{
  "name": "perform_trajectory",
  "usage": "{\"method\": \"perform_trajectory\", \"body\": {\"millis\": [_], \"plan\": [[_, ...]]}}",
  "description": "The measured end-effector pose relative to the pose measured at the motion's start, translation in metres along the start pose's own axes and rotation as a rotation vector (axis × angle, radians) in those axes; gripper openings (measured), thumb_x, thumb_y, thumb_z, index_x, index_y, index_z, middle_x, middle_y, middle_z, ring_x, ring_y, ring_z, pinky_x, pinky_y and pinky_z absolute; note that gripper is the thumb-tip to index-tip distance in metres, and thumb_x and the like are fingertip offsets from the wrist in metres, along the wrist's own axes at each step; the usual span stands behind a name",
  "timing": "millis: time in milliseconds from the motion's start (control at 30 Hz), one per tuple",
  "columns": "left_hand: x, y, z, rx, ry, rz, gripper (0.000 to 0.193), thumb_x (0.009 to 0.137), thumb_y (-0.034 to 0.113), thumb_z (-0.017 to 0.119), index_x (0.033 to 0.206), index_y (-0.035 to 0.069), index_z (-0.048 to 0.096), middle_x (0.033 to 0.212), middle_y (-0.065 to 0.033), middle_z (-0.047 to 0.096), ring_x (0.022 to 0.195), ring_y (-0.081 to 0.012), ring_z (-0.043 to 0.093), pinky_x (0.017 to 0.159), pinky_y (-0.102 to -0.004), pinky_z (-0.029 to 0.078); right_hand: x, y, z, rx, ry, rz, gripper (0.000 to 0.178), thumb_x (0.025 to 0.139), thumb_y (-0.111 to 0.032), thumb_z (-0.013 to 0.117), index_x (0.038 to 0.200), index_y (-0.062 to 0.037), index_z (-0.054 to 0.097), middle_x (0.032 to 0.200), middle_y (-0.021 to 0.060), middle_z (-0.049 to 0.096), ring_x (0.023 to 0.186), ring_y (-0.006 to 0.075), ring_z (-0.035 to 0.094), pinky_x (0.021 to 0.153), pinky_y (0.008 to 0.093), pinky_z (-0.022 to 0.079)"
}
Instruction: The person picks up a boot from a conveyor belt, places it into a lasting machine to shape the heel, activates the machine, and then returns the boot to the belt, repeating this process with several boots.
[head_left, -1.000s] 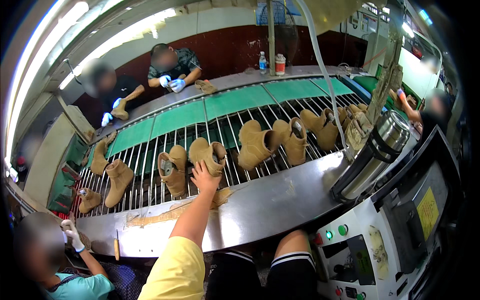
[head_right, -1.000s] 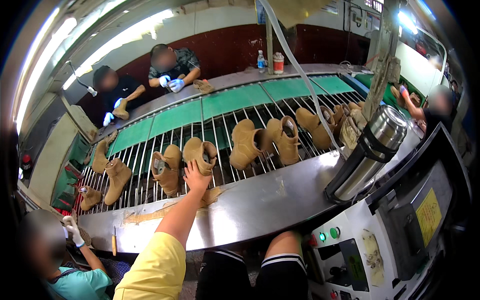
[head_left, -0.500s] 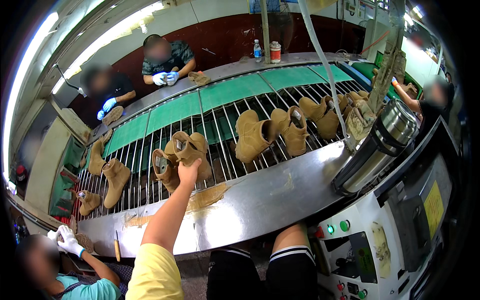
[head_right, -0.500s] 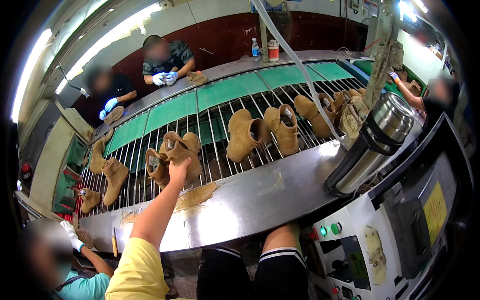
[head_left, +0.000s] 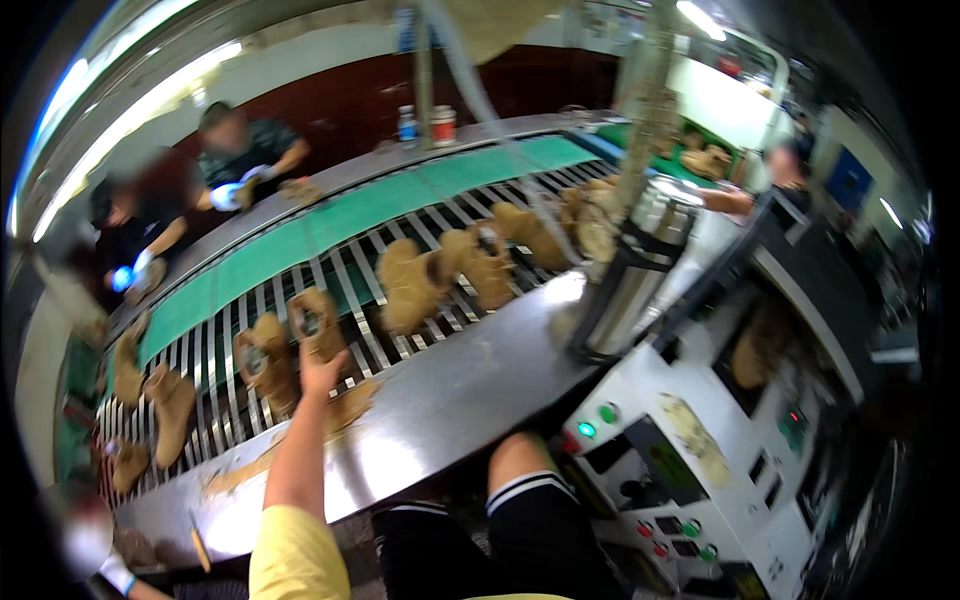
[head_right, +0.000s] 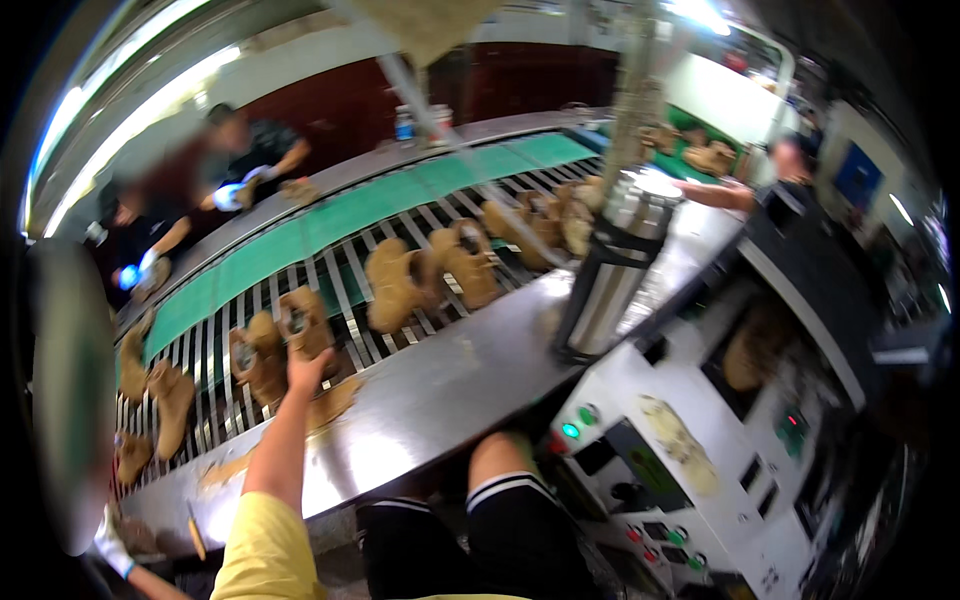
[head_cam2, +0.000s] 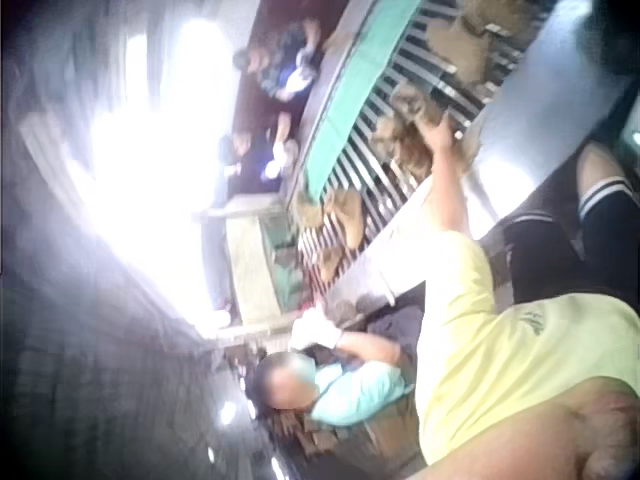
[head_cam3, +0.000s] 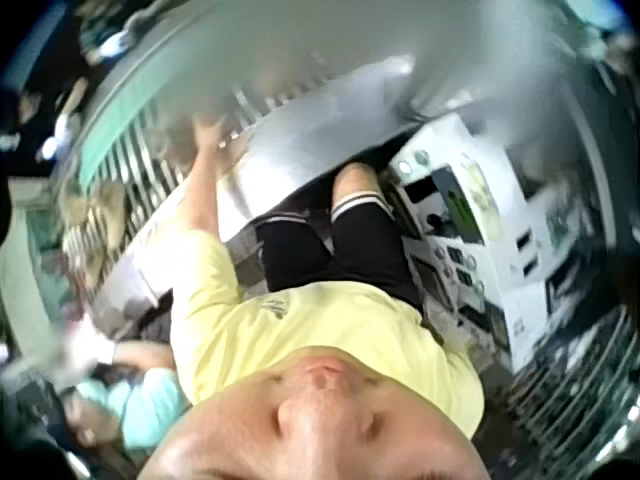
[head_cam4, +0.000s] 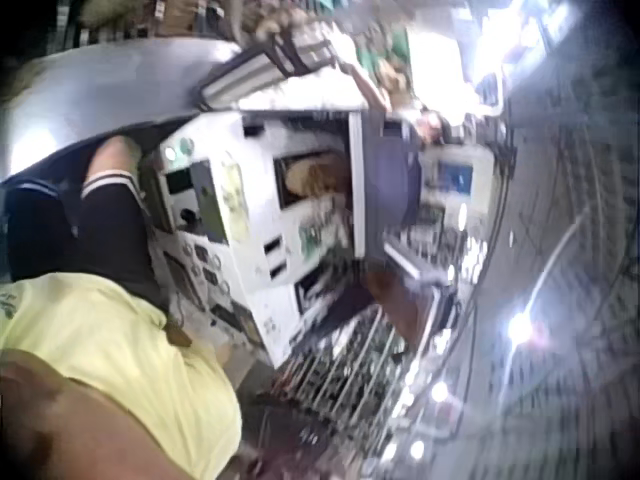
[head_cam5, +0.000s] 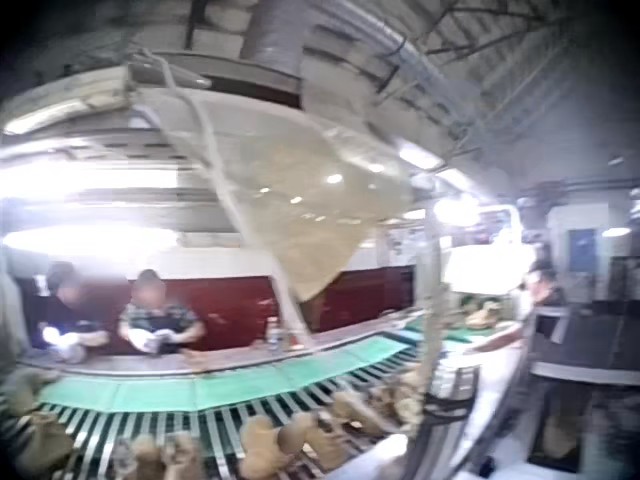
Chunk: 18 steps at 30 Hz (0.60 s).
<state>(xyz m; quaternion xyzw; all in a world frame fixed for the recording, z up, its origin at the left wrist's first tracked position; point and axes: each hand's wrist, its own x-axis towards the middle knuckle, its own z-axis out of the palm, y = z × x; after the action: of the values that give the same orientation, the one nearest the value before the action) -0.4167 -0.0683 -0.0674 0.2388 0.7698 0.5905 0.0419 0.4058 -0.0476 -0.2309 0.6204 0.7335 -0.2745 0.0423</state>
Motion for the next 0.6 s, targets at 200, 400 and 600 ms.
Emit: {"method": "perform_trajectory", "body": {"millis": [200, 400, 600], "plan": [[-0.098, 0.013, -0.005, -0.039, 0.218, 0.006, 0.018, 0.080, 0.006, 0.061, 0.070, 0.005, 0.046, 0.064, 0.0004, 0.044, 0.058, -0.0089, 0.039, 0.055, -0.0255, 0.037, -0.028, -0.188, -0.209, 0.185, 0.507, -0.478, 0.026, 0.069, -0.012, 0.068, 0.095, -0.0075, 0.062, 0.078, 0.0100, 0.064, 0.069, 0.0272, 0.063, 0.063, 0.0368, 0.051], [-0.233, 0.042, -0.002, -0.373, 0.177, -0.248, 0.009, 0.086, 0.001, 0.050, 0.081, 0.006, 0.044, 0.060, 0.0006, 0.038, 0.047, -0.0090, 0.039, 0.049, -0.0249, 0.038, 0.099, -0.216, -0.407, 0.051, 1.159, -0.399, 0.069, 0.068, -0.014, 0.072, 0.129, -0.0016, 0.044, 0.115, 0.0200, 0.054, 0.106, 0.0349, 0.053, 0.090, 0.0407, 0.044], [-0.221, 0.066, 0.005, -0.586, 0.116, -0.364, 0.034, 0.088, 0.005, 0.036, 0.115, -0.003, 0.053, 0.051, -0.0061, 0.053, 0.041, -0.0133, 0.048, 0.038, -0.0249, 0.040, 0.223, -0.236, -0.484, 0.166, 0.683, 0.313, 0.107, 0.060, -0.044, 0.077, 0.145, -0.0040, 0.023, 0.143, 0.0288, 0.031, 0.130, 0.0412, 0.035, 0.104, 0.0429, 0.035]]}}
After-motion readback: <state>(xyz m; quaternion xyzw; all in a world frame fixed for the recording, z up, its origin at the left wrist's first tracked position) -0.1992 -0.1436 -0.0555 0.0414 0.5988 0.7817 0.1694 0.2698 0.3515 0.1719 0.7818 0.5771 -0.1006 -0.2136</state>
